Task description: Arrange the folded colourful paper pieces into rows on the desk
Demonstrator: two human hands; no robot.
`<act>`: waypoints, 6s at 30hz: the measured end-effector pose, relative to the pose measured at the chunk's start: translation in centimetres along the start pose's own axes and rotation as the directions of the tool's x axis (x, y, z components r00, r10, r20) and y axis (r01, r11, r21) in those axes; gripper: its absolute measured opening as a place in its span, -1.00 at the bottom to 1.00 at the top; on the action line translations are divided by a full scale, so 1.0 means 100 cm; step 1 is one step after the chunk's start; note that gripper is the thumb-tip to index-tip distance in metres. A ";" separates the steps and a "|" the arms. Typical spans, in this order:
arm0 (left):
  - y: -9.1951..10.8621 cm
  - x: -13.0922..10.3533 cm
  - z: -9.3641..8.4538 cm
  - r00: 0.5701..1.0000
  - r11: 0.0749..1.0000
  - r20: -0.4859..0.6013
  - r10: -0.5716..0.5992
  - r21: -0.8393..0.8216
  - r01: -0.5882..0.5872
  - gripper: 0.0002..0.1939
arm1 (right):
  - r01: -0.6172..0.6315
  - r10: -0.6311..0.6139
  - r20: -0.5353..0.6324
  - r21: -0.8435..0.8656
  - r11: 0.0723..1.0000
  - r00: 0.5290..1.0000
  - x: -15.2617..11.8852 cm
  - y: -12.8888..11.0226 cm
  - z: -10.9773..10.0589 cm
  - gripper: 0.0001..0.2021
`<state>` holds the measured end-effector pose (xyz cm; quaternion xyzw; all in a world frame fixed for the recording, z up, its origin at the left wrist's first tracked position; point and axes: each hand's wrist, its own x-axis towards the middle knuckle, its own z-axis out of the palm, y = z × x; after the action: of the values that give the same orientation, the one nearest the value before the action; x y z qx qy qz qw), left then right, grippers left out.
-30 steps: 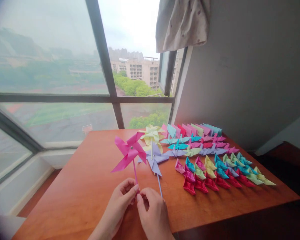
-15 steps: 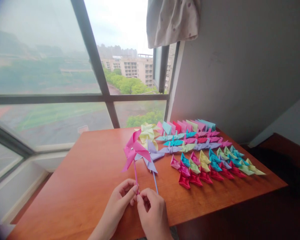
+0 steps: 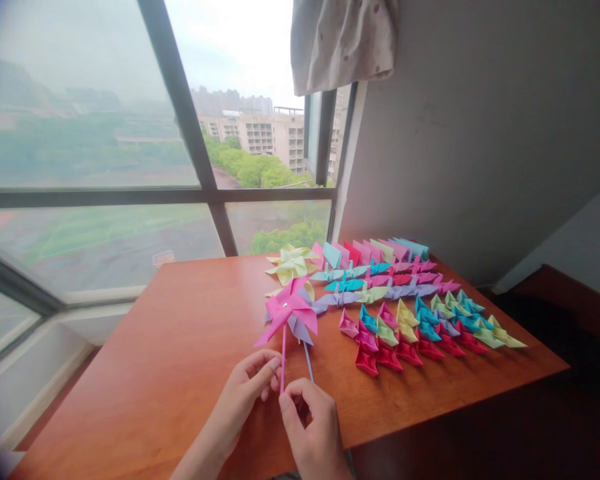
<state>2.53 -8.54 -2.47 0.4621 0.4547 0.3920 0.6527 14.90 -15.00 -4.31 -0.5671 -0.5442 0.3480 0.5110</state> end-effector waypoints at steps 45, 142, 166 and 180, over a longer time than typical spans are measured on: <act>-0.005 0.004 0.014 0.986 0.987 -0.156 0.050 -0.146 -0.073 -0.70 | 0.148 -0.138 0.066 -0.631 0.762 0.988 0.001 -0.014 -0.013 -0.81; 0.019 0.054 -0.114 0.923 0.803 0.067 0.379 0.472 -0.364 -0.59 | -0.143 0.034 0.228 0.480 0.865 0.973 0.129 0.001 0.138 -0.47; 0.029 0.047 -0.120 0.957 0.911 0.119 0.265 0.294 -0.288 -0.49 | -0.149 -0.063 0.421 0.451 0.880 0.905 0.131 0.003 0.131 -0.52; 0.019 0.053 -0.123 0.951 0.879 0.114 0.288 0.363 -0.310 -0.48 | -0.160 -0.021 0.395 0.418 0.894 0.918 0.131 0.005 0.134 -0.46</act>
<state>-7.88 -0.05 -3.82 0.6542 0.4260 0.3800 0.4961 4.42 0.49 -5.88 -0.3750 -0.5202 0.5864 0.4948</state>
